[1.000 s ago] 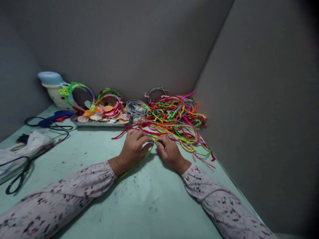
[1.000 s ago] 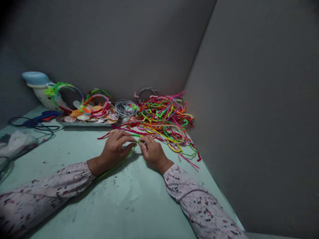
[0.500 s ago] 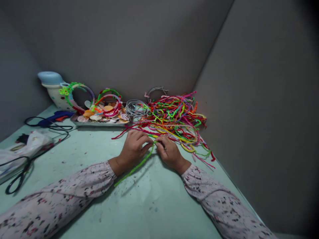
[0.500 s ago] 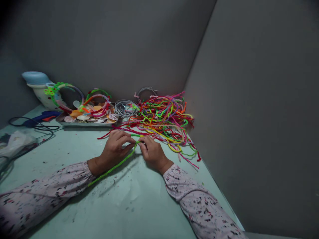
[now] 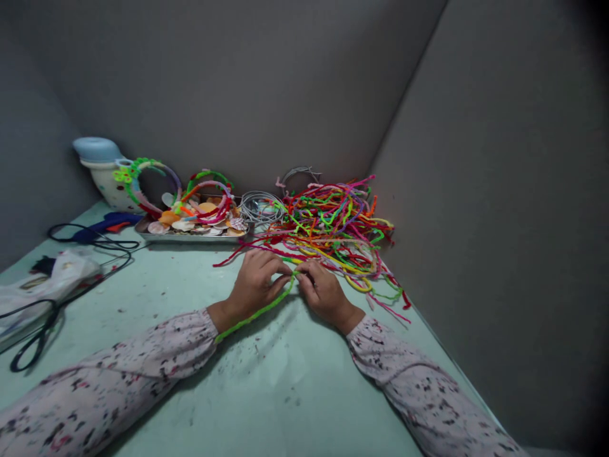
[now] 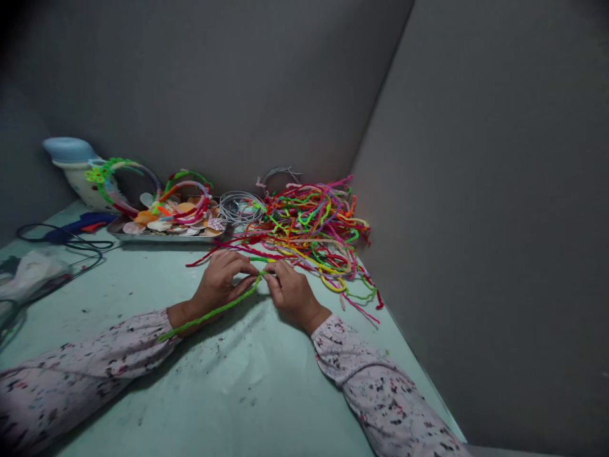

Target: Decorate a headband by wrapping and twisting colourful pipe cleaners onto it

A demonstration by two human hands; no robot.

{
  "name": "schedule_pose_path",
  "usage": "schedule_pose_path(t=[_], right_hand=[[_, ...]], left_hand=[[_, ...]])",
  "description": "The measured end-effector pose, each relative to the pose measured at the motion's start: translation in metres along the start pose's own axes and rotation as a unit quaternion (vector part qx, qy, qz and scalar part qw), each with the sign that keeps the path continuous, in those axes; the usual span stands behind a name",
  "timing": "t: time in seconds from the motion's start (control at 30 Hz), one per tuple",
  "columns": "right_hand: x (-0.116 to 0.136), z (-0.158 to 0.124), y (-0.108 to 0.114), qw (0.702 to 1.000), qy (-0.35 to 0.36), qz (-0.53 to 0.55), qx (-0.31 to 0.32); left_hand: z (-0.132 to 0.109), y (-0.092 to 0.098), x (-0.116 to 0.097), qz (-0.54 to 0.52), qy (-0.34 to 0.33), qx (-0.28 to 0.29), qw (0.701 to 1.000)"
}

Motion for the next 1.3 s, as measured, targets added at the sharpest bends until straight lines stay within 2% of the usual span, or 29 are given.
schedule_pose_path(t=[0.77,1.03,1.1,1.3], right_hand=[[0.000,0.000,-0.002,1.000,0.000,-0.005,0.017],[0.003,0.000,-0.001,1.000,-0.002,-0.003,0.022],[0.002,0.000,-0.002,1.000,-0.004,-0.003,0.024],[0.002,0.000,-0.004,0.999,-0.009,-0.004,0.031]], left_hand=[[-0.002,-0.003,0.002,-0.076,0.084,0.033,0.993],[-0.004,-0.007,0.010,-0.107,0.145,0.027,0.983],[-0.006,-0.006,0.012,-0.127,0.164,0.006,0.978],[-0.008,-0.010,0.017,-0.133,0.186,0.012,0.973]])
Point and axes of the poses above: each hand's wrist, its own z-axis towards the middle knuckle, its own y-axis out of the back of the hand, x = y × z, the point moved 7 cm from there along z, towards the middle knuckle, and after that the axes turned 3 degrees about -x, right-handed, at the moved point
